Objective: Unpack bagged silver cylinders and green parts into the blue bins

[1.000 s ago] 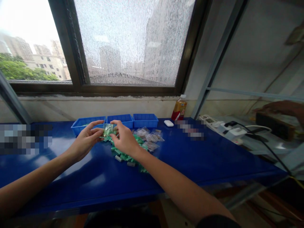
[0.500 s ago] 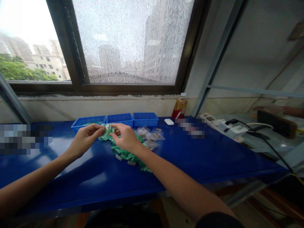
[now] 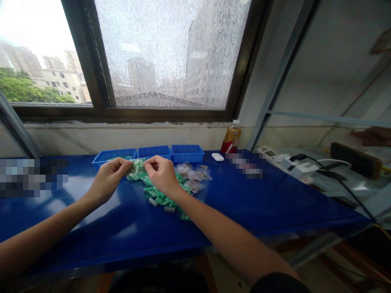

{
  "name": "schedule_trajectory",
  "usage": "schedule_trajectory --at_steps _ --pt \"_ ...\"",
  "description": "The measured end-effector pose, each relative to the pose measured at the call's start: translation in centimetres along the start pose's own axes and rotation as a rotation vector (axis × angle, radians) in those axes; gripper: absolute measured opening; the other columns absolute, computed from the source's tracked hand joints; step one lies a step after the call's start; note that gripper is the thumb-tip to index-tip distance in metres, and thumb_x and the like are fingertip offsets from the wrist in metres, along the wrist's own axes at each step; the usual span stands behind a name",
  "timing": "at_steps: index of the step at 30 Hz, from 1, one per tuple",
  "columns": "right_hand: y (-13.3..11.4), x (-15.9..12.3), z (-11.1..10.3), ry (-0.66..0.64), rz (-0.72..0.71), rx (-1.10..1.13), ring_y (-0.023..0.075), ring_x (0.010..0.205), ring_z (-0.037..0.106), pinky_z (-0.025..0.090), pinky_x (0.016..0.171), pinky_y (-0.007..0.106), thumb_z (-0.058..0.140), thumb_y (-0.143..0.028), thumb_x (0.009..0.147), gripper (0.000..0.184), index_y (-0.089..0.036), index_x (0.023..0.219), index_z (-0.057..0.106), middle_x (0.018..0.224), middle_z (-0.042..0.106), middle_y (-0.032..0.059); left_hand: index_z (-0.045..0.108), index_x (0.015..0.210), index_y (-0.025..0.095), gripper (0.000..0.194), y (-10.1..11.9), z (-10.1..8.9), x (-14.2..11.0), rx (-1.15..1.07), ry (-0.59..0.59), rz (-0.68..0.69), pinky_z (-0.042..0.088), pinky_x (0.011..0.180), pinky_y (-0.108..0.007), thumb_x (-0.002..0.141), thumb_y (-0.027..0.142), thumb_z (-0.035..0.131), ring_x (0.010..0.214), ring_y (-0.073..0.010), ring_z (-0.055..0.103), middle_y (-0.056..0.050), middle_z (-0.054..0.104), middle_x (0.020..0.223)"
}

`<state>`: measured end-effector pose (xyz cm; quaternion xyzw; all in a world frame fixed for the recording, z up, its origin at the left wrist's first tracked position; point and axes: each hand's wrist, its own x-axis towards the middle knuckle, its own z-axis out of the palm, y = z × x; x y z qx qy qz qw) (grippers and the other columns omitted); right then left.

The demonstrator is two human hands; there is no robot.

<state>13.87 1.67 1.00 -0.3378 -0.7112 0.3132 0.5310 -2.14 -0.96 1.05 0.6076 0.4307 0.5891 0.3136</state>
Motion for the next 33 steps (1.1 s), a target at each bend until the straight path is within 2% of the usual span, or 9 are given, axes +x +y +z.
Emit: schedule_trajectory --at_steps 3,7,12,15,19,21,26,30,33 --pt "-0.2 0.2 0.1 0.098 0.064 0.08 0.0087 0.048 0.048 0.037 0.046 0.021 0.055 -0.025 0.071 0.011 -0.017 0.067 0.049 0.057 0.052 -0.0027 0.057 0.087 0.014 0.026 0.4 -0.3 0.3 -0.093 0.017 -0.011 0.041 0.062 -0.022 0.07 0.032 0.066 0.061 -0.0106 0.055 0.001 0.061 0.068" --pt "-0.8 0.2 0.1 0.156 0.021 0.2 0.0082 0.053 0.05 0.04 0.05 0.02 0.056 -0.019 0.067 0.018 -0.02 0.078 0.041 0.063 0.049 -0.0053 0.052 0.105 0.015 0.043 0.7 -1.0 0.7 -0.208 -0.008 -0.127 0.043 0.065 -0.025 0.07 0.037 0.066 0.067 -0.0125 0.059 -0.001 0.063 0.074" --pt "-1.1 0.0 0.0 0.078 -0.021 0.154 0.0092 0.056 0.052 0.042 0.054 0.022 0.055 -0.018 0.069 0.028 -0.02 0.094 0.043 0.062 0.048 -0.0066 0.062 0.082 0.014 0.025 0.4 -0.8 0.4 -0.129 -0.178 -0.157 0.039 0.058 -0.021 0.07 0.036 0.066 0.064 -0.0105 0.053 -0.001 0.06 0.074" --pt "-0.8 0.0 0.0 -0.006 0.012 0.151 0.0093 0.056 0.051 0.042 0.055 0.022 0.057 -0.02 0.07 0.028 -0.018 0.096 0.049 0.061 0.049 -0.0058 0.059 0.068 0.014 0.021 0.4 -0.7 0.2 -0.064 -0.173 -0.11 0.035 0.055 -0.02 0.072 0.033 0.064 0.056 -0.0081 0.046 0.002 0.054 0.061" --pt "-0.4 0.1 -0.2 -0.128 0.087 0.166 0.0092 0.055 0.049 0.04 0.054 0.023 0.056 -0.026 0.073 0.012 -0.015 0.079 0.057 0.06 0.053 -0.0027 0.056 0.06 0.013 0.03 0.5 -1.0 0.3 -0.033 -0.166 -0.087 0.032 0.053 -0.021 0.077 0.037 0.058 0.053 -0.0083 0.043 0.002 0.051 0.055" --pt "-0.3 0.2 -0.4 -0.146 0.113 0.153 0.009 0.055 0.048 0.039 0.054 0.023 0.056 -0.027 0.073 0.013 -0.015 0.069 0.058 0.06 0.054 -0.0019 0.054 0.057 0.013 0.035 0.6 -1.0 0.4 -0.038 -0.167 -0.093 0.032 0.052 -0.021 0.08 0.04 0.054 0.052 -0.0085 0.042 0.001 0.05 0.054" --pt "-0.5 0.4 -1.0 -0.108 0.152 0.148 0.0084 0.053 0.046 0.036 0.052 0.022 0.057 -0.028 0.072 0.015 -0.014 0.066 0.058 0.059 0.053 -0.0025 0.058 0.067 0.013 0.032 0.7 -0.8 0.4 -0.168 -0.13 -0.176 0.036 0.055 -0.022 0.079 0.043 0.054 0.054 -0.0094 0.047 0.0 0.054 0.061" --pt "-0.5 0.5 -1.1 -0.09 0.169 0.154 0.0087 0.053 0.046 0.036 0.052 0.022 0.058 -0.029 0.071 0.015 -0.014 0.067 0.059 0.059 0.053 -0.0023 0.058 0.068 0.014 0.025 0.7 -0.9 0.2 -0.144 -0.175 -0.166 0.037 0.056 -0.021 0.075 0.037 0.06 0.055 -0.009 0.049 0.001 0.055 0.061" --pt "-0.3 0.5 -1.0 -0.08 0.177 0.154 0.0091 0.053 0.047 0.036 0.052 0.022 0.057 -0.027 0.071 0.013 -0.014 0.07 0.06 0.059 0.054 -0.0019 0.061 0.079 0.015 0.019 0.7 -0.9 0.2 -0.119 -0.183 -0.165 0.037 0.056 -0.02 0.071 0.032 0.064 0.058 -0.0092 0.05 0.001 0.057 0.064"
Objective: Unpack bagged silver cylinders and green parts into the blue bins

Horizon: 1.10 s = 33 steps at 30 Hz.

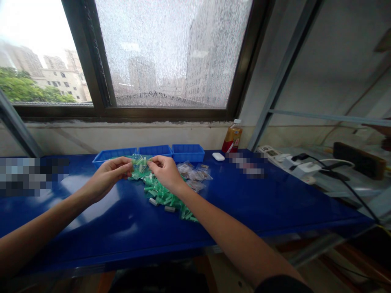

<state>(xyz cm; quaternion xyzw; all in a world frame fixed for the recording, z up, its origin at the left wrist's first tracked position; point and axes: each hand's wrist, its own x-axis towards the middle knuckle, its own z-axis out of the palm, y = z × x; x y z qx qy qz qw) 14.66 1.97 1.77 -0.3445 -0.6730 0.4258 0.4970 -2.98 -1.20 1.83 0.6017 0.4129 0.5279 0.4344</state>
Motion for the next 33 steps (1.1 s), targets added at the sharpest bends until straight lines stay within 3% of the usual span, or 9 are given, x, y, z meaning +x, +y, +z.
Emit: schedule_trajectory --at_steps 9,14,18,21,23,25,27,30,33 --pt "-0.1 -0.2 0.2 0.014 -0.009 -0.045 0.0088 0.057 0.048 0.037 0.053 0.021 0.057 -0.024 0.07 0.011 -0.013 0.068 0.061 0.062 0.056 -0.0009 0.056 0.077 0.014 0.017 -0.4 0.2 0.1 0.12 0.069 0.019 0.037 0.054 -0.02 0.07 0.028 0.063 0.053 -0.0076 0.049 0.004 0.053 0.06" --pt "-0.5 -0.3 0.1 -0.049 0.141 0.109 0.0053 0.04 0.04 0.032 0.043 0.019 0.057 -0.023 0.073 0.015 -0.015 0.061 0.053 0.046 0.046 -0.0062 0.055 0.078 0.015 0.017 -0.5 0.1 0.3 0.144 0.053 0.048 0.035 0.053 -0.02 0.071 0.028 0.062 0.053 -0.0075 0.046 0.005 0.051 0.06" --pt "-0.6 -0.4 0.1 -0.091 0.28 0.187 0.0089 0.04 0.052 0.036 0.041 0.019 0.052 -0.023 0.078 0.012 -0.016 0.069 0.051 0.048 0.056 -0.0024 0.055 0.077 0.014 0.019 -0.3 0.3 0.3 0.148 0.032 0.026 0.035 0.054 -0.02 0.071 0.031 0.062 0.054 -0.0075 0.046 0.005 0.05 0.059" --pt "-0.5 -0.3 0.1 -0.058 0.277 0.169 0.0121 0.05 0.061 0.042 0.046 0.02 0.05 -0.022 0.08 0.01 -0.016 0.073 0.052 0.059 0.064 0.0023 0.055 0.075 0.014 0.026 -0.5 0.2 0.2 0.166 0.009 -0.071 0.036 0.056 -0.021 0.073 0.039 0.061 0.056 -0.0089 0.048 0.002 0.054 0.062" --pt "-0.3 -0.3 0.0 -0.01 0.188 0.095 0.0135 0.057 0.063 0.045 0.05 0.022 0.051 -0.024 0.079 0.011 -0.016 0.073 0.053 0.065 0.066 0.0044 0.057 0.077 0.014 0.035 -0.7 0.1 0.3 0.122 -0.038 -0.221 0.038 0.058 -0.023 0.074 0.049 0.057 0.059 -0.0109 0.051 -0.001 0.058 0.066" --pt "-0.2 -0.4 -0.2 0.036 0.015 -0.07 0.0146 0.061 0.063 0.046 0.054 0.024 0.053 -0.026 0.077 0.013 -0.015 0.071 0.056 0.069 0.066 0.005 0.059 0.081 0.013 0.045 -0.9 0.0 0.3 -0.009 -0.1 -0.382 0.041 0.061 -0.025 0.074 0.057 0.051 0.061 -0.0129 0.054 -0.003 0.061 0.069" --pt "-0.1 -0.6 -0.3 0.054 -0.191 -0.277 0.0143 0.062 0.062 0.046 0.058 0.025 0.054 -0.023 0.075 0.011 -0.016 0.07 0.061 0.069 0.066 0.0039 0.06 0.083 0.012 0.052 -0.9 0.1 0.3 -0.184 -0.143 -0.457 0.043 0.064 -0.027 0.075 0.061 0.047 0.065 -0.0146 0.057 -0.006 0.062 0.072" --pt "-0.1 -1.0 -0.2 0.023 -0.419 -0.469 0.0141 0.066 0.062 0.046 0.064 0.025 0.053 -0.016 0.072 0.013 -0.017 0.076 0.065 0.075 0.068 0.0032 0.061 0.08 0.012 0.044 -0.6 0.3 0.3 -0.329 -0.098 -0.372 0.045 0.065 -0.026 0.073 0.055 0.055 0.069 -0.0147 0.058 -0.006 0.063 0.077" --pt "-0.1 -1.2 0.1 -0.025 -0.502 -0.472 0.0153 0.078 0.062 0.047 0.074 0.027 0.05 -0.01 0.07 0.021 -0.017 0.083 0.065 0.087 0.068 0.0047 0.061 0.079 0.014 0.027 -0.6 0.3 0.3 -0.247 -0.036 -0.181 0.043 0.065 -0.023 0.069 0.038 0.067 0.068 -0.0114 0.055 -0.002 0.061 0.077"
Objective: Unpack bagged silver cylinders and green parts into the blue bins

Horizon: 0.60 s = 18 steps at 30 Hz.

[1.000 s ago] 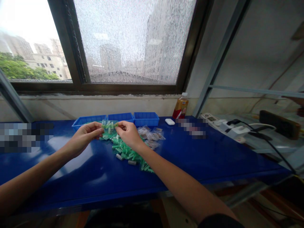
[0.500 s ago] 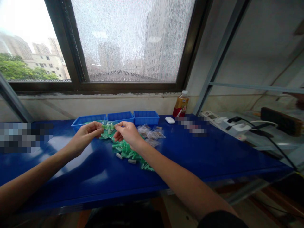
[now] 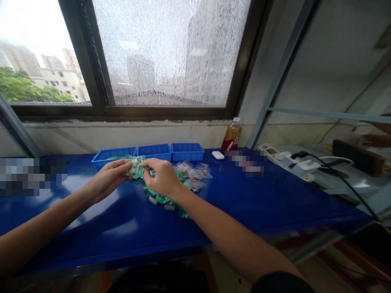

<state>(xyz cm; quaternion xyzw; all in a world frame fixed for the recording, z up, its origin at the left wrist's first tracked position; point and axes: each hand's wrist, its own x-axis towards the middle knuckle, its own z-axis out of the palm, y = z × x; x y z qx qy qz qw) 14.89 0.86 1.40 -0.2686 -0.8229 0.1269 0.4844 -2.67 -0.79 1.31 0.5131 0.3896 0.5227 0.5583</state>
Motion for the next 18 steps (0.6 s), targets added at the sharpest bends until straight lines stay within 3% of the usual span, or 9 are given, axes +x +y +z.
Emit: schedule_trajectory --at_steps 2,6,9,11,13,15,18 --pt "0.0 0.1 0.2 -0.001 0.067 0.083 0.0152 0.081 0.062 0.047 0.076 0.028 0.049 -0.009 0.07 0.023 -0.017 0.085 0.063 0.089 0.068 0.0046 0.06 0.08 0.014 0.024 -0.2 -0.2 0.0 0.104 0.014 0.111 0.041 0.063 -0.022 0.07 0.034 0.067 0.065 -0.01 0.054 -0.001 0.061 0.074" --pt "0.3 0.4 0.6 0.073 0.382 0.404 0.014 0.065 0.061 0.048 0.06 0.026 0.054 -0.019 0.072 0.03 -0.018 0.102 0.05 0.072 0.063 0.0 0.058 0.082 0.015 0.024 -0.4 -0.4 0.0 0.234 0.071 0.217 0.04 0.061 -0.021 0.074 0.037 0.063 0.064 -0.0101 0.053 0.0 0.06 0.072" --pt "0.5 0.5 0.9 -0.011 0.44 0.51 0.0124 0.057 0.059 0.046 0.056 0.025 0.058 -0.023 0.072 0.028 -0.017 0.098 0.051 0.063 0.059 -0.0029 0.056 0.077 0.014 0.026 -0.2 -0.1 -0.1 0.259 0.078 0.244 0.038 0.058 -0.021 0.072 0.038 0.064 0.06 -0.0092 0.05 0.002 0.057 0.066" --pt "0.5 0.5 0.9 -0.055 0.395 0.45 0.0112 0.055 0.056 0.046 0.054 0.024 0.056 -0.024 0.073 0.013 -0.016 0.083 0.056 0.061 0.058 -0.0019 0.053 0.071 0.014 0.029 -0.2 0.1 0.0 0.283 0.092 0.243 0.036 0.055 -0.02 0.07 0.04 0.065 0.054 -0.0081 0.047 0.004 0.052 0.058" --pt "0.6 0.4 0.8 -0.017 0.295 0.275 0.0107 0.055 0.055 0.044 0.054 0.023 0.055 -0.024 0.076 0.009 -0.016 0.074 0.057 0.061 0.058 -0.0007 0.051 0.066 0.014 0.033 -0.4 0.1 0.1 0.311 0.129 0.203 0.035 0.052 -0.02 0.07 0.045 0.064 0.051 -0.0075 0.044 0.005 0.049 0.056" --pt "0.6 0.3 0.4 0.05 0.137 0.042 0.0111 0.058 0.055 0.044 0.056 0.023 0.053 -0.023 0.078 0.01 -0.016 0.075 0.061 0.064 0.059 0.0006 0.052 0.066 0.014 0.038 -0.6 -0.1 0.3 0.282 0.154 0.114 0.035 0.051 -0.021 0.07 0.051 0.061 0.05 -0.0078 0.044 0.004 0.049 0.057" --pt "0.7 0.2 -0.3 0.08 -0.088 -0.192 0.0134 0.07 0.059 0.045 0.066 0.025 0.049 -0.02 0.082 0.016 -0.018 0.083 0.065 0.076 0.064 0.0043 0.056 0.072 0.013 0.044 -0.7 -0.2 0.3 0.058 0.112 -0.026 0.04 0.054 -0.023 0.072 0.057 0.055 0.052 -0.0092 0.047 0.002 0.053 0.061"
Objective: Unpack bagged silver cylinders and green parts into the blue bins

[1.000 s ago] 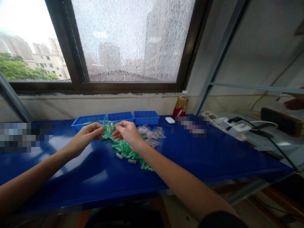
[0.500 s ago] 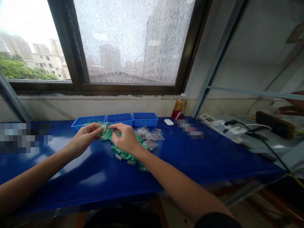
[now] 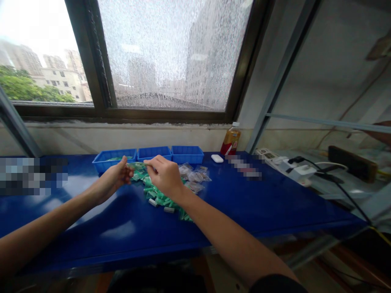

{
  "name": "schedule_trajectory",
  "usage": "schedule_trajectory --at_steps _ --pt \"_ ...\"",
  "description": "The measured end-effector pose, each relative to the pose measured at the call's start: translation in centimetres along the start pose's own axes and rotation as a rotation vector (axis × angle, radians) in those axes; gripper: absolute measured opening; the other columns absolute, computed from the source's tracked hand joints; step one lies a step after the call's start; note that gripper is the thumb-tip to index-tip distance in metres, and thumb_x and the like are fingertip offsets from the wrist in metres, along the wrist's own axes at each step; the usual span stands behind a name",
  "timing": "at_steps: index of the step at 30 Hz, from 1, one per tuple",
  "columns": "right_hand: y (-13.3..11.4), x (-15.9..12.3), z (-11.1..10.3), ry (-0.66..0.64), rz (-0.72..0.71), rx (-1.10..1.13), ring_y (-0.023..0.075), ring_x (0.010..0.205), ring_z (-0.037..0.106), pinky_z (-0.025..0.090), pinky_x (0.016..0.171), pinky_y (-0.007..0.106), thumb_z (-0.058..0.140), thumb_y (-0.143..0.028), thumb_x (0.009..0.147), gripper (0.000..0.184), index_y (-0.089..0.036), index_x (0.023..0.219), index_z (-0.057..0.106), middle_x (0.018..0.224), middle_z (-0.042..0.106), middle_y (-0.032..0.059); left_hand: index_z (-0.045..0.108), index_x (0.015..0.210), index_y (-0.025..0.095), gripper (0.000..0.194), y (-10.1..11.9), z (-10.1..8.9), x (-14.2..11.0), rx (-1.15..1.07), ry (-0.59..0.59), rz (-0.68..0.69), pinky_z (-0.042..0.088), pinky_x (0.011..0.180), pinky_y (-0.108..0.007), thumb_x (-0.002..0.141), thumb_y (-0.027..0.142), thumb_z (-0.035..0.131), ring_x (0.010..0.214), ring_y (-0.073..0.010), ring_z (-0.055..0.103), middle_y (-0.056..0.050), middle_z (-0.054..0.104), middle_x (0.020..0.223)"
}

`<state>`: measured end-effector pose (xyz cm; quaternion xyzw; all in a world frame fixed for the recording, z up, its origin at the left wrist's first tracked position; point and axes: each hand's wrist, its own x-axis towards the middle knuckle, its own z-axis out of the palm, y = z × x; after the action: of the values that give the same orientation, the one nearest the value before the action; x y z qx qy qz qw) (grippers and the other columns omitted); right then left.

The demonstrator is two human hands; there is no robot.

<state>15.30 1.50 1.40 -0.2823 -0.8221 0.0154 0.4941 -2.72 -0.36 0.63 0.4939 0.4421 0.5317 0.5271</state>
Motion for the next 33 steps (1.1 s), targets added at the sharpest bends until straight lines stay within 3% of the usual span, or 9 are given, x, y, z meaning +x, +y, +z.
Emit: schedule_trajectory --at_steps 3,6,9,14,17,22,27,33 --pt "0.1 -0.1 -0.3 -0.024 -0.093 -0.086 0.0156 0.082 0.061 0.046 0.073 0.026 0.046 -0.018 0.085 0.02 -0.019 0.091 0.065 0.092 0.065 0.0072 0.059 0.082 0.013 0.039 0.3 0.0 -0.2 -0.168 -0.098 -0.029 0.043 0.062 -0.025 0.073 0.051 0.059 0.06 -0.0105 0.052 -0.001 0.058 0.07" --pt "0.1 0.0 -0.2 -0.046 -0.1 -0.091 0.0174 0.092 0.059 0.046 0.08 0.029 0.046 -0.015 0.083 0.021 -0.02 0.093 0.064 0.103 0.062 0.0091 0.062 0.089 0.012 0.03 0.5 0.2 -0.4 -0.112 -0.147 0.061 0.042 0.065 -0.023 0.068 0.032 0.07 0.067 -0.0109 0.054 -0.003 0.062 0.077" --pt "0.0 0.0 0.0 -0.074 -0.083 -0.002 0.0168 0.096 0.057 0.045 0.084 0.03 0.045 -0.006 0.079 0.027 -0.019 0.094 0.062 0.101 0.061 0.0074 0.061 0.082 0.013 0.024 0.4 0.1 -0.4 -0.029 -0.132 0.141 0.039 0.061 -0.022 0.064 0.024 0.072 0.063 -0.0098 0.053 -0.001 0.06 0.071" --pt "-0.4 0.0 0.2 -0.146 0.073 0.179 0.0152 0.09 0.058 0.048 0.08 0.028 0.044 0.001 0.067 0.043 -0.016 0.104 0.056 0.099 0.059 0.0065 0.057 0.078 0.014 0.02 0.5 -0.1 -0.4 0.191 -0.045 0.214 0.036 0.056 -0.021 0.067 0.027 0.068 0.057 -0.0085 0.05 0.002 0.057 0.065" --pt "-0.3 0.1 0.2 -0.182 0.123 0.227 0.0135 0.082 0.057 0.05 0.072 0.026 0.052 -0.006 0.069 0.031 -0.014 0.098 0.056 0.094 0.056 0.0059 0.057 0.078 0.015 0.019 0.6 -0.1 -0.4 0.281 -0.052 0.263 0.037 0.056 -0.022 0.068 0.027 0.067 0.058 -0.0092 0.05 0.001 0.059 0.071" --pt "0.0 0.1 0.3 -0.202 0.057 0.065 0.0107 0.066 0.052 0.045 0.063 0.023 0.055 -0.011 0.074 0.01 -0.014 0.083 0.057 0.078 0.053 0.0024 0.058 0.076 0.015 0.013 0.5 0.1 -0.4 0.341 -0.085 0.338 0.038 0.056 -0.022 0.07 0.025 0.063 0.058 -0.0097 0.05 0.001 0.057 0.067" --pt "-0.3 0.1 0.0 -0.16 -0.051 -0.143 0.0122 0.065 0.05 0.041 0.062 0.024 0.051 -0.01 0.079 0.008 -0.015 0.076 0.057 0.073 0.053 0.0028 0.06 0.077 0.015 0.015 0.9 -0.3 -0.2 0.41 -0.023 0.362 0.043 0.062 -0.024 0.067 0.023 0.066 0.064 -0.0127 0.057 -0.001 0.062 0.07" --pt "-0.2 0.4 -0.8 -0.213 -0.101 -0.328 0.014 0.067 0.05 0.039 0.064 0.026 0.05 -0.015 0.082 0.009 -0.015 0.076 0.055 0.075 0.053 0.0041 0.063 0.083 0.015 0.023 1.3 -1.1 0.0 0.373 -0.076 0.38 0.047 0.068 -0.026 0.062 0.019 0.07 0.068 -0.0137 0.06 -0.003 0.065 0.076"
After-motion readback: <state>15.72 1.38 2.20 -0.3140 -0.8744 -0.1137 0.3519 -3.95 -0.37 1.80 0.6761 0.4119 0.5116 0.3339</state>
